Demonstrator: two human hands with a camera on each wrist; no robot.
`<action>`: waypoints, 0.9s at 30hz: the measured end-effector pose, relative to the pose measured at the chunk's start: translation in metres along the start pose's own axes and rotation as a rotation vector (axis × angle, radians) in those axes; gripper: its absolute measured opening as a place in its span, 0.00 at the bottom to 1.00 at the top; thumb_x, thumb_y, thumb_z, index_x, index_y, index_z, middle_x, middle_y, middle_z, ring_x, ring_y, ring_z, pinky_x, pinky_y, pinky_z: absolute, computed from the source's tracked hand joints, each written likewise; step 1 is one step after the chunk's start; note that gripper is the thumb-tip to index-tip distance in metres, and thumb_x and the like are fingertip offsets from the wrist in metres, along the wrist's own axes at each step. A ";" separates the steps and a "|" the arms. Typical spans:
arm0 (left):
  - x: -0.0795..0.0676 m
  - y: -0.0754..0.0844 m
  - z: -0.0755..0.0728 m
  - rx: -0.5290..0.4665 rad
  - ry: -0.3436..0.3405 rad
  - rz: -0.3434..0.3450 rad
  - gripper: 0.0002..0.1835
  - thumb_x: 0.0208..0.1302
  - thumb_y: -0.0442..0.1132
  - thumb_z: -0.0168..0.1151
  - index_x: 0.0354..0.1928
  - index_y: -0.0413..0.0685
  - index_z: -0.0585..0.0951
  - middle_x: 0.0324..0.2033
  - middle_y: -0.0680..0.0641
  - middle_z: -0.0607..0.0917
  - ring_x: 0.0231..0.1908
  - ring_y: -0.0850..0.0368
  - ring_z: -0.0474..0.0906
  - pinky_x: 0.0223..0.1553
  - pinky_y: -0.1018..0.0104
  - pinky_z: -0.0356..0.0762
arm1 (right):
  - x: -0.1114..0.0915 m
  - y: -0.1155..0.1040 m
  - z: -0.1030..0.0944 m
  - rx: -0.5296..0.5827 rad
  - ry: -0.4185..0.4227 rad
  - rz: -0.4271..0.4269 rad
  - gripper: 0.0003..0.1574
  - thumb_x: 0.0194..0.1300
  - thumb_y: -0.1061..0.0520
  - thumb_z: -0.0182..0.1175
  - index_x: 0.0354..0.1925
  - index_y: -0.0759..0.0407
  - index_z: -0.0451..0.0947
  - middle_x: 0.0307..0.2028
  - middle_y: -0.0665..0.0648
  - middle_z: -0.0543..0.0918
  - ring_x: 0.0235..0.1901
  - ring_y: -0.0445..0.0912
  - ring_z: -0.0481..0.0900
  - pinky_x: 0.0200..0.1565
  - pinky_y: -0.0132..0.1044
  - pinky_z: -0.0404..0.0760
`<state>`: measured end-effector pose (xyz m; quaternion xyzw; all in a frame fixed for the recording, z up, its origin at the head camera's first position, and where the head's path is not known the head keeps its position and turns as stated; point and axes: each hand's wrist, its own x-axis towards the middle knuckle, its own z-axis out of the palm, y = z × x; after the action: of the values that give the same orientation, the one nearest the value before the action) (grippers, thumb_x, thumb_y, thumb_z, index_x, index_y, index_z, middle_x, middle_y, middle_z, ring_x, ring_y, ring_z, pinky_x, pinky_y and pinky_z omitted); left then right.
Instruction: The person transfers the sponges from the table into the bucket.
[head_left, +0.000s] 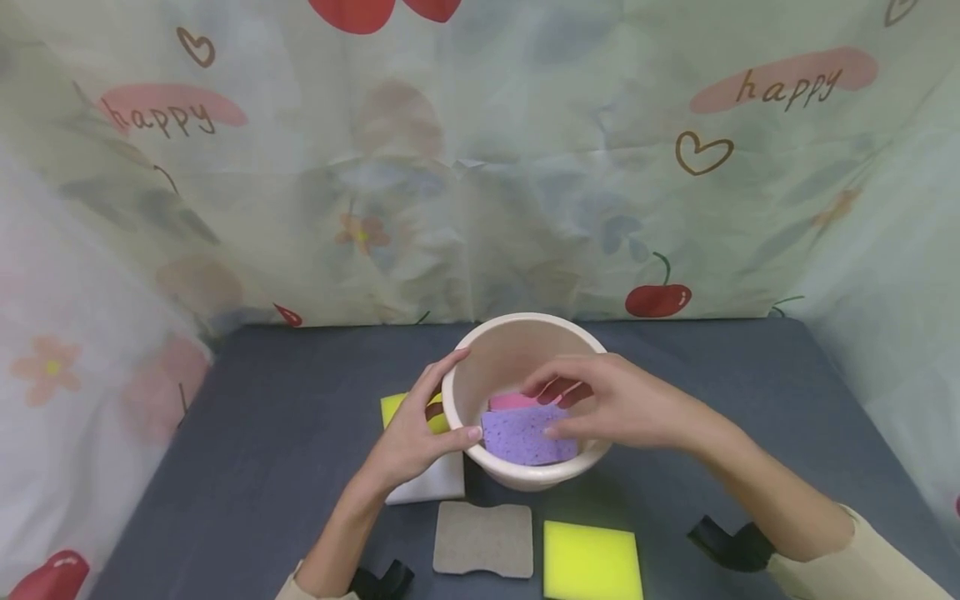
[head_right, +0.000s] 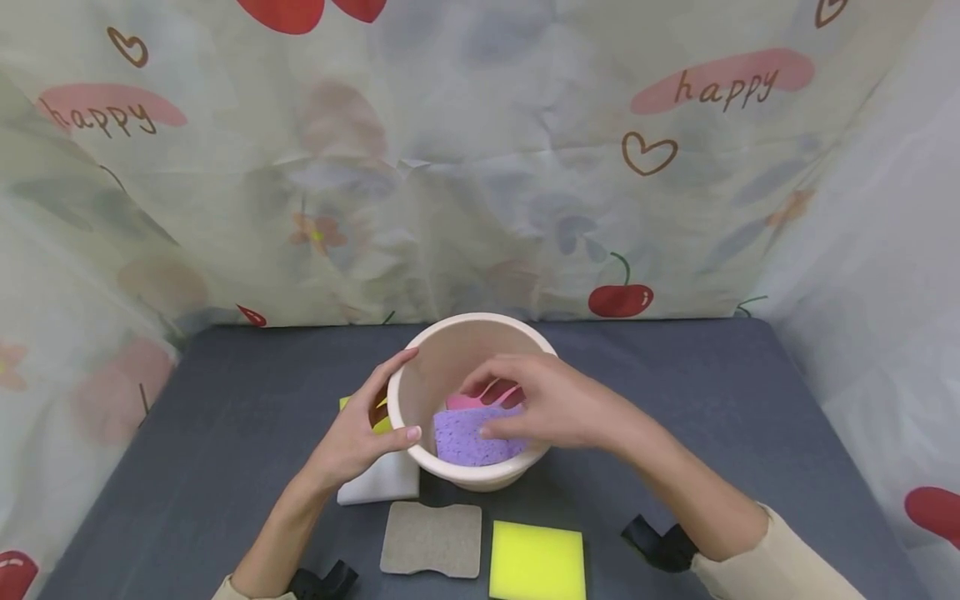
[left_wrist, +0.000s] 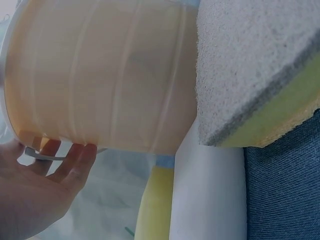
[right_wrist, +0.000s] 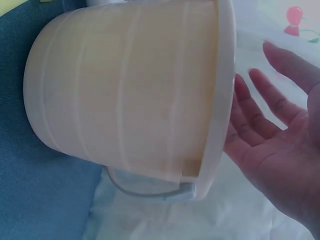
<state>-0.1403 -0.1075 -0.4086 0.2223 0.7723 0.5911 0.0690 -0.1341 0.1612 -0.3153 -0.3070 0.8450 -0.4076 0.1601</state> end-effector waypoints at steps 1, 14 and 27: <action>0.000 0.000 0.000 -0.001 0.001 0.002 0.45 0.48 0.45 0.71 0.67 0.67 0.57 0.59 0.51 0.64 0.58 0.52 0.63 0.54 0.54 0.67 | -0.002 0.000 0.000 0.009 0.003 -0.008 0.23 0.51 0.51 0.68 0.47 0.38 0.75 0.41 0.41 0.79 0.43 0.36 0.76 0.47 0.34 0.75; -0.005 0.029 0.000 -0.054 -0.011 0.022 0.44 0.49 0.37 0.69 0.68 0.52 0.58 0.58 0.39 0.63 0.58 0.40 0.62 0.54 0.44 0.63 | -0.035 0.000 0.003 0.014 0.065 -0.142 0.21 0.57 0.50 0.64 0.50 0.44 0.75 0.42 0.42 0.79 0.41 0.40 0.77 0.42 0.36 0.77; -0.005 0.031 0.000 -0.022 -0.011 0.006 0.45 0.49 0.36 0.69 0.68 0.52 0.57 0.59 0.40 0.63 0.58 0.42 0.63 0.54 0.49 0.66 | -0.069 0.010 0.015 0.013 0.108 -0.196 0.22 0.55 0.54 0.65 0.50 0.49 0.75 0.43 0.46 0.79 0.41 0.38 0.76 0.43 0.32 0.75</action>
<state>-0.1282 -0.1036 -0.3799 0.2270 0.7646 0.5986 0.0740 -0.0780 0.2016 -0.3310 -0.3647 0.8158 -0.4425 0.0755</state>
